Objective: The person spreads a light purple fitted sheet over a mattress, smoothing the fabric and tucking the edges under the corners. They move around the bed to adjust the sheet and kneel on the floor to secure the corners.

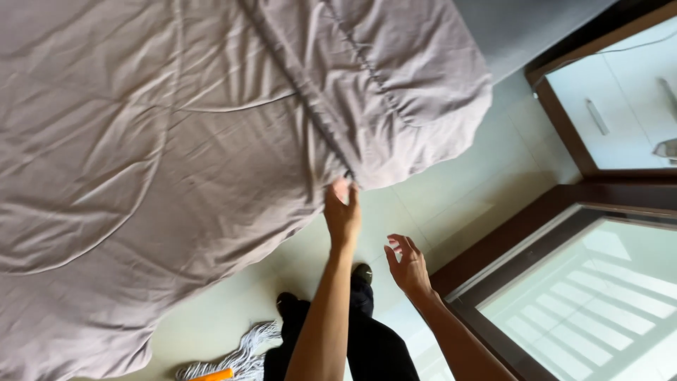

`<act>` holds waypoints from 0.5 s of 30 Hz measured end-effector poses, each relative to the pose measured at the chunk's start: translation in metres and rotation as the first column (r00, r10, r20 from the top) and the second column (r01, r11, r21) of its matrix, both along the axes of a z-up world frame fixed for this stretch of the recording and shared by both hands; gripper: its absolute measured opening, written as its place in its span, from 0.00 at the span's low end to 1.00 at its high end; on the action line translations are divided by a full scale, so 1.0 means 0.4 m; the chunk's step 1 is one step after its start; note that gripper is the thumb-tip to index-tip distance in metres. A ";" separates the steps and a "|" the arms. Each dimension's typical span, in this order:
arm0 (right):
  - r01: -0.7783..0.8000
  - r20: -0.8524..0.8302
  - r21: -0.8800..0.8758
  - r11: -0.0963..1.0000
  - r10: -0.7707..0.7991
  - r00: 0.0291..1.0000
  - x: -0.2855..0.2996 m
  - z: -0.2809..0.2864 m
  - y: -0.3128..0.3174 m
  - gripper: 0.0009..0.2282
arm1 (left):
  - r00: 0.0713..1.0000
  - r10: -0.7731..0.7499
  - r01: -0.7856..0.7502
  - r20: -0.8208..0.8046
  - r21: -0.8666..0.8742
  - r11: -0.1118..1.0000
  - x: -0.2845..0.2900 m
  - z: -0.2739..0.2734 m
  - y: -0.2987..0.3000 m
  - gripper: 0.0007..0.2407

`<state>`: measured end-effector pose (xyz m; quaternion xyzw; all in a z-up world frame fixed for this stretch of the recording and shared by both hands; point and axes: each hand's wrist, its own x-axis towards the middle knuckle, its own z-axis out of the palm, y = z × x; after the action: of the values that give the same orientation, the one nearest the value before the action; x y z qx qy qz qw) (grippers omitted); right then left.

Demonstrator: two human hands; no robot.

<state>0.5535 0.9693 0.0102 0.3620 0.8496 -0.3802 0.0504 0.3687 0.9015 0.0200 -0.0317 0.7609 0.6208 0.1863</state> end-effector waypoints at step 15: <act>0.667 0.158 -0.574 0.474 -0.736 0.659 -0.201 -0.139 0.344 0.42 | 0.861 0.036 -0.261 0.508 0.379 0.888 -0.125 0.093 0.223 0.31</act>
<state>0.4730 1.1068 -0.0452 0.6214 0.4651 -0.6287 -0.0476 0.3185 0.9907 0.0570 -0.2046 0.5258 0.7593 0.3243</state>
